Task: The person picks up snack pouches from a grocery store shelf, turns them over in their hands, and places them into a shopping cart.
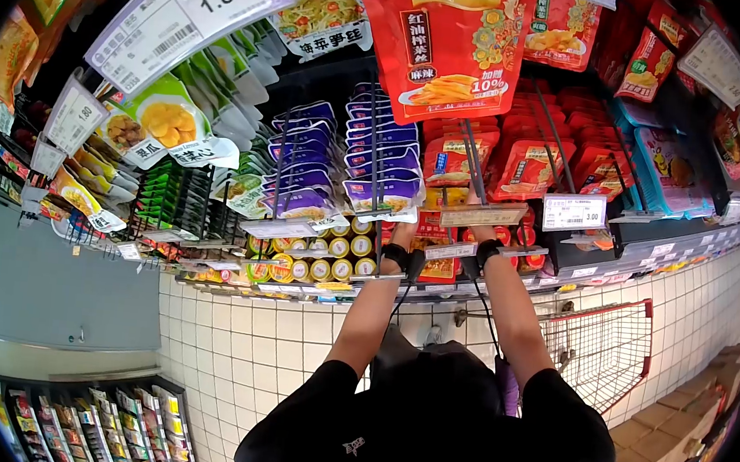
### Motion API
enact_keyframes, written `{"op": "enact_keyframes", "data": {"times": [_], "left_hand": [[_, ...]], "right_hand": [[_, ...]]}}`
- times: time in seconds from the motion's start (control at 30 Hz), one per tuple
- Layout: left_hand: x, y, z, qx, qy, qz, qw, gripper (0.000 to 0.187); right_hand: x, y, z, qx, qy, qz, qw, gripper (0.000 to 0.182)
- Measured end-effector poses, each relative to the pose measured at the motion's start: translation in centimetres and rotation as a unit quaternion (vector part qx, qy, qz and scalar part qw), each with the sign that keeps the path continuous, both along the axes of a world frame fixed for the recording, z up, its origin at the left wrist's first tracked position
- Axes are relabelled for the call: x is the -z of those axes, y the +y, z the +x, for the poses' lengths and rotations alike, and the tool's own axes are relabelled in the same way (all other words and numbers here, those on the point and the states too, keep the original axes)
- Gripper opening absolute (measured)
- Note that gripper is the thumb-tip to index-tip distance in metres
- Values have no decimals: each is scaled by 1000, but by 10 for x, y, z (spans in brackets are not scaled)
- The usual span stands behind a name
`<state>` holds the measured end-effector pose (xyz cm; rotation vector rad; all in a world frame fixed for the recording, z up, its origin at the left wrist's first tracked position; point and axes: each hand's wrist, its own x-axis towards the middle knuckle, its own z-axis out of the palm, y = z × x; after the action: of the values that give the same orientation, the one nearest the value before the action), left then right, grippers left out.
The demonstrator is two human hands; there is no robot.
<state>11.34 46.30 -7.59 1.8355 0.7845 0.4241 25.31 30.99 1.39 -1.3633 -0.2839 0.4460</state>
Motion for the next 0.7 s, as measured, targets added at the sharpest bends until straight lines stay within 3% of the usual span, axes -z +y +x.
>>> {"op": "enact_keyframes", "data": {"times": [0.7], "left_hand": [[68,33,22,-23,27,-4,999,45]], "right_hand": [[-5,5,9,32,-4,8,999,55]]}}
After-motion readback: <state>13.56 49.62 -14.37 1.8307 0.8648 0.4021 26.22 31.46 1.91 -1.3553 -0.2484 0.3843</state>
